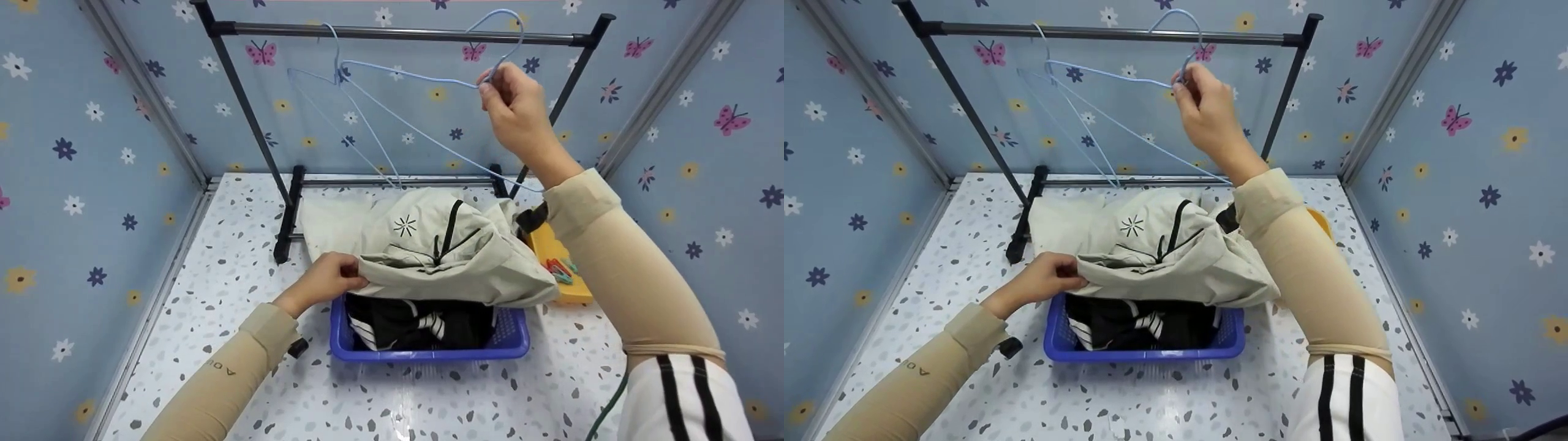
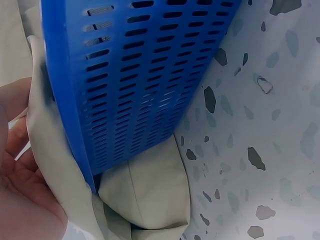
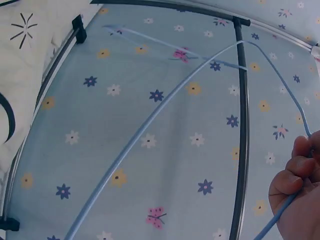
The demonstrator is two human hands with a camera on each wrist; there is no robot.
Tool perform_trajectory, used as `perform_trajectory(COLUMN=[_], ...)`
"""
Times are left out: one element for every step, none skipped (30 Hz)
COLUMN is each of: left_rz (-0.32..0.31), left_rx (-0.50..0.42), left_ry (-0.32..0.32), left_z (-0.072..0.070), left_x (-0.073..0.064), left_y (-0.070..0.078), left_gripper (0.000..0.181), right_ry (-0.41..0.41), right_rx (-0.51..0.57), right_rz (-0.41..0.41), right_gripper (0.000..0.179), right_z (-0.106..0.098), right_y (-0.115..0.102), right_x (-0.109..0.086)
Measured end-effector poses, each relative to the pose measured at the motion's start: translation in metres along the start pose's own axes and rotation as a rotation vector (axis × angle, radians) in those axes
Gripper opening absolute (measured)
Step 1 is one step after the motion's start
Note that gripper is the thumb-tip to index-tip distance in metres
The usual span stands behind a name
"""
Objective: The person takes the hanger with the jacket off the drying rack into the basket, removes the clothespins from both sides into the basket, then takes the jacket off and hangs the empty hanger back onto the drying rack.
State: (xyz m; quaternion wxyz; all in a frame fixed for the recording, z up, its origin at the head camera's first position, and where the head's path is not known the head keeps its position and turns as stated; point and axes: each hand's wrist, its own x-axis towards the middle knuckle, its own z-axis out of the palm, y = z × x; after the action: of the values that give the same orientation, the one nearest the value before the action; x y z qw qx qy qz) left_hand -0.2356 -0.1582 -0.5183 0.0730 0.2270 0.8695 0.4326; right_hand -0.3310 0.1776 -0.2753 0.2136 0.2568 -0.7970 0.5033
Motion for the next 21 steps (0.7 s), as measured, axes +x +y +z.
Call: perform_trajectory(left_rz=[0.004,0.007,0.010,0.012,0.014,0.018,0.018,0.015,0.011,0.006,0.003,0.000,-0.006,-0.009,-0.009,-0.008,-0.007,-0.006,-0.004,-0.003,-0.003], left_rx=[0.000,0.000,0.000,0.000,-0.001,-0.002,-0.004,-0.006,-0.006,-0.006,-0.005,-0.003,-0.002,0.000,0.003,0.004,0.003,0.003,0.002,0.001,0.000], left_ry=[0.002,0.004,0.006,0.008,0.010,0.012,0.015,0.016,0.017,0.017,0.016,0.014,0.014,0.013,0.013,0.014,0.017,0.021,0.025,0.029,0.032], left_z=[0.000,0.000,0.000,0.001,0.001,0.001,0.001,0.001,0.001,0.001,0.002,0.003,0.003,0.004,0.004,0.004,0.004,0.004,0.004,0.003,0.003], left_x=[0.000,0.001,0.001,0.001,0.001,0.001,0.002,0.002,0.002,0.002,0.002,0.002,0.001,0.001,0.000,0.000,0.000,0.000,0.000,-0.001,-0.001], left_y=[-0.001,-0.001,-0.002,-0.002,-0.003,-0.003,-0.004,-0.003,-0.003,-0.003,-0.003,-0.003,-0.004,-0.004,-0.004,-0.004,-0.004,-0.004,-0.004,-0.003,-0.003], left_gripper=[0.008,0.008,0.008,0.008,0.007,0.007,0.007,0.006,0.006,0.005,0.005,0.005,0.005,0.005,0.005,0.006,0.006,0.006,0.006,0.006,0.007], right_ry=[0.009,0.014,0.016,0.014,0.010,0.007,0.001,-0.007,-0.016,-0.026,-0.035,-0.041,-0.045,-0.046,-0.044,-0.040,-0.035,-0.028,-0.019,-0.013,-0.005], right_rx=[-0.014,-0.028,-0.044,-0.063,-0.076,-0.096,-0.117,-0.133,-0.147,-0.160,-0.166,-0.171,-0.173,-0.177,-0.189,-0.202,-0.214,-0.230,-0.252,-0.270,-0.278], right_rz=[0.023,0.048,0.075,0.103,0.126,0.148,0.162,0.177,0.189,0.198,0.206,0.218,0.228,0.233,0.236,0.236,0.234,0.227,0.209,0.197,0.189], right_gripper=[0.016,0.016,0.016,0.016,0.017,0.017,0.017,0.017,0.015,0.013,0.011,0.009,0.008,0.008,0.009,0.010,0.012,0.013,0.016,0.018,0.020], right_z=[-0.004,-0.007,-0.010,-0.012,-0.013,-0.014,-0.015,-0.014,-0.013,-0.012,-0.010,-0.008,-0.005,-0.002,0.001,0.004,0.007,0.010,0.013,0.016,0.018], right_y=[0.003,0.005,0.008,0.010,0.012,0.015,0.018,0.020,0.023,0.025,0.027,0.030,0.032,0.034,0.036,0.038,0.039,0.040,0.042,0.042,0.043], right_x=[0.001,0.001,0.002,0.003,0.004,0.006,0.008,0.010,0.012,0.014,0.016,0.018,0.020,0.022,0.024,0.027,0.029,0.032,0.035,0.038,0.041])
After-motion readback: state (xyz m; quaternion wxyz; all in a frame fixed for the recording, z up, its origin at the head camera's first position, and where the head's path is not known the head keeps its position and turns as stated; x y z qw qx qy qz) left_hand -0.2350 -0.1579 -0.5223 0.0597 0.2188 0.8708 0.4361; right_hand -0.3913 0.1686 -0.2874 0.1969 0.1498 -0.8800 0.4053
